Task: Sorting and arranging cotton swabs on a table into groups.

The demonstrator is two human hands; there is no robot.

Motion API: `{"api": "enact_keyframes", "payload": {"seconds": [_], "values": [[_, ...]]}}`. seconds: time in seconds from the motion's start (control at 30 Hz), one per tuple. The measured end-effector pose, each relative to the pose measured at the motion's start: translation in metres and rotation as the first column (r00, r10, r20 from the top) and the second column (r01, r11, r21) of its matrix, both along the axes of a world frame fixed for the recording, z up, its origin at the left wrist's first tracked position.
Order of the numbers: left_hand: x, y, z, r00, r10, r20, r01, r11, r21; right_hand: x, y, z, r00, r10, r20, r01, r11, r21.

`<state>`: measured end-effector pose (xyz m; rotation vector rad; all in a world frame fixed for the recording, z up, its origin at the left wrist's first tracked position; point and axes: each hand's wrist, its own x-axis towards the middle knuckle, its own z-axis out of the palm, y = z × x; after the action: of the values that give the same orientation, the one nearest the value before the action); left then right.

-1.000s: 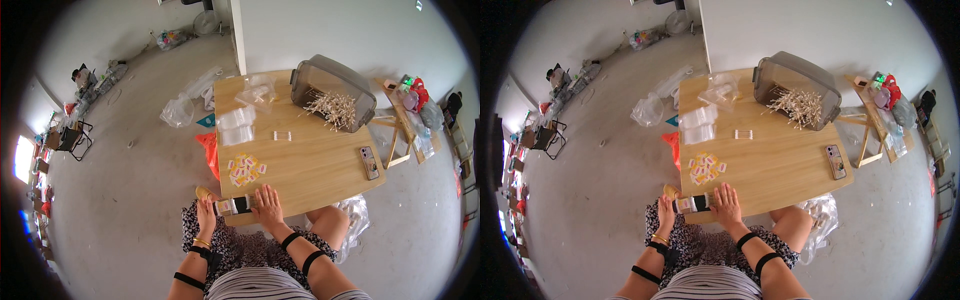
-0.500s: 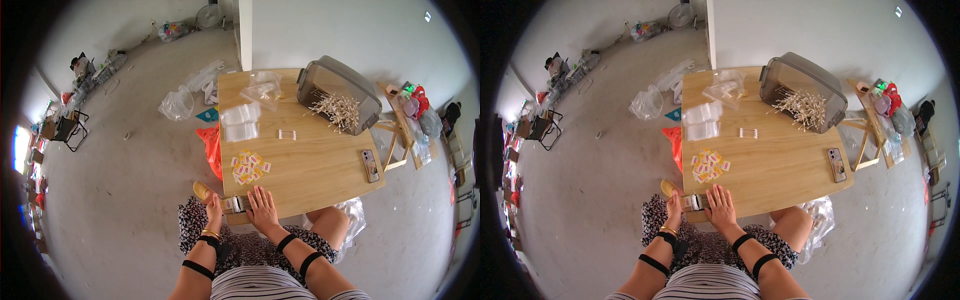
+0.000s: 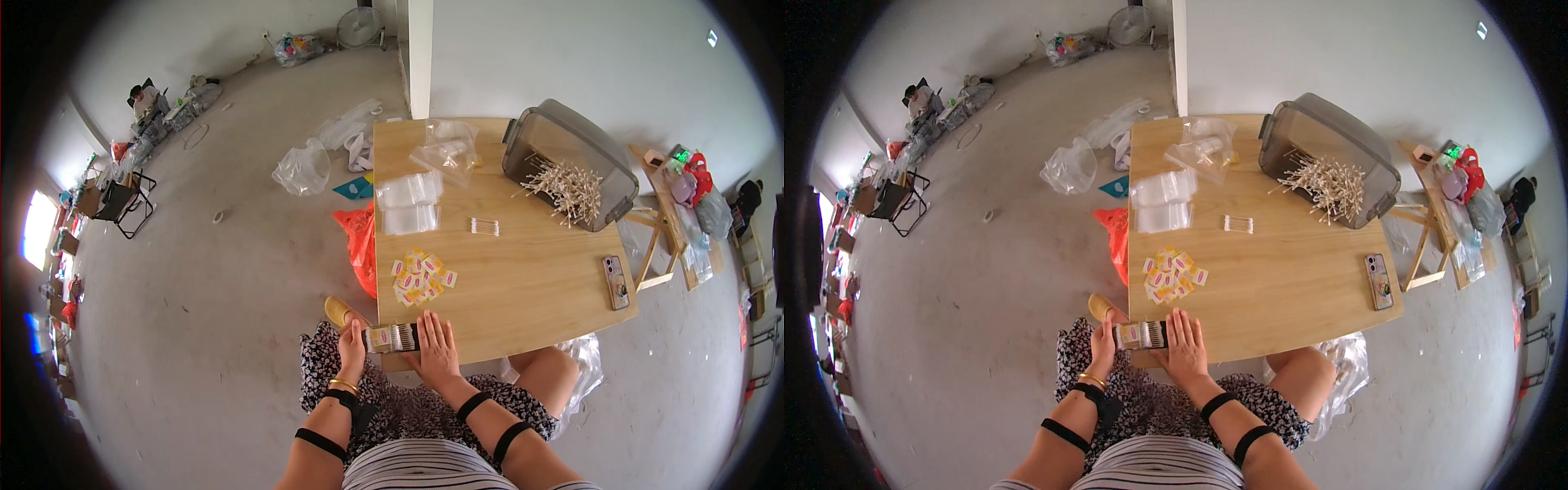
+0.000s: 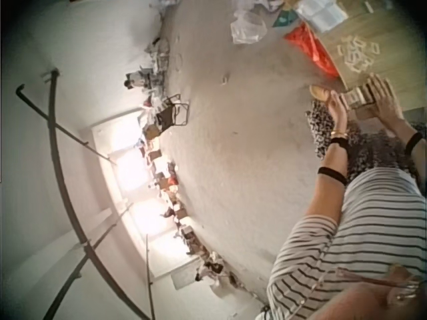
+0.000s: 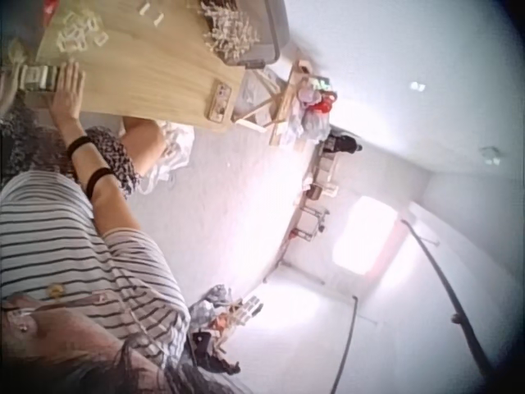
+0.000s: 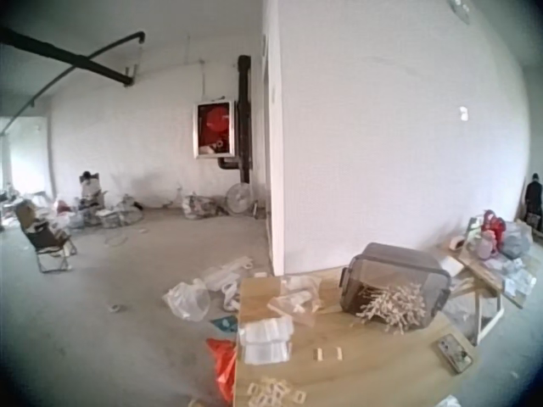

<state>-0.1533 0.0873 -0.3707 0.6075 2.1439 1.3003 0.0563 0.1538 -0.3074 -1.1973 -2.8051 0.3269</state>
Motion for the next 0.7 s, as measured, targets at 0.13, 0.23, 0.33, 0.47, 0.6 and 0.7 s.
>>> {"api": "enact_keyframes", "payload": {"seconds": [0.13, 0.23, 0.33, 0.47, 0.6, 0.7], "values": [[0.010, 0.010, 0.010, 0.978, -0.120, -0.172, 0.105, 0.990, -0.094, -0.011, -0.001, 0.004, 0.994, 0.011, 0.109, -0.011, 1.000, 0.001], [0.015, 0.016, 0.001, 0.993, -0.084, -0.089, 0.092, 0.991, 0.099, -0.028, -0.009, 0.008, 0.998, 0.002, 0.063, 0.001, 0.998, -0.061], [0.015, 0.018, 0.001, 0.973, -0.218, -0.074, 0.224, 0.971, 0.081, -0.015, -0.003, 0.000, 1.000, 0.010, 0.028, -0.010, 1.000, 0.009], [0.005, 0.014, 0.010, 0.937, -0.116, 0.330, 0.069, 0.986, 0.150, 0.004, 0.040, 0.005, 0.971, 0.017, -0.240, -0.032, 0.998, -0.057], [0.005, 0.009, 0.026, 0.970, -0.115, -0.212, 0.150, 0.976, 0.158, 0.061, 0.107, 0.010, 0.797, -0.331, -0.505, 0.322, 0.941, -0.108], [0.036, 0.027, 0.092, 0.868, -0.212, -0.450, 0.302, 0.943, 0.139, 0.111, 0.158, 0.003, 0.645, -0.591, -0.484, 0.619, 0.776, -0.123]]}}
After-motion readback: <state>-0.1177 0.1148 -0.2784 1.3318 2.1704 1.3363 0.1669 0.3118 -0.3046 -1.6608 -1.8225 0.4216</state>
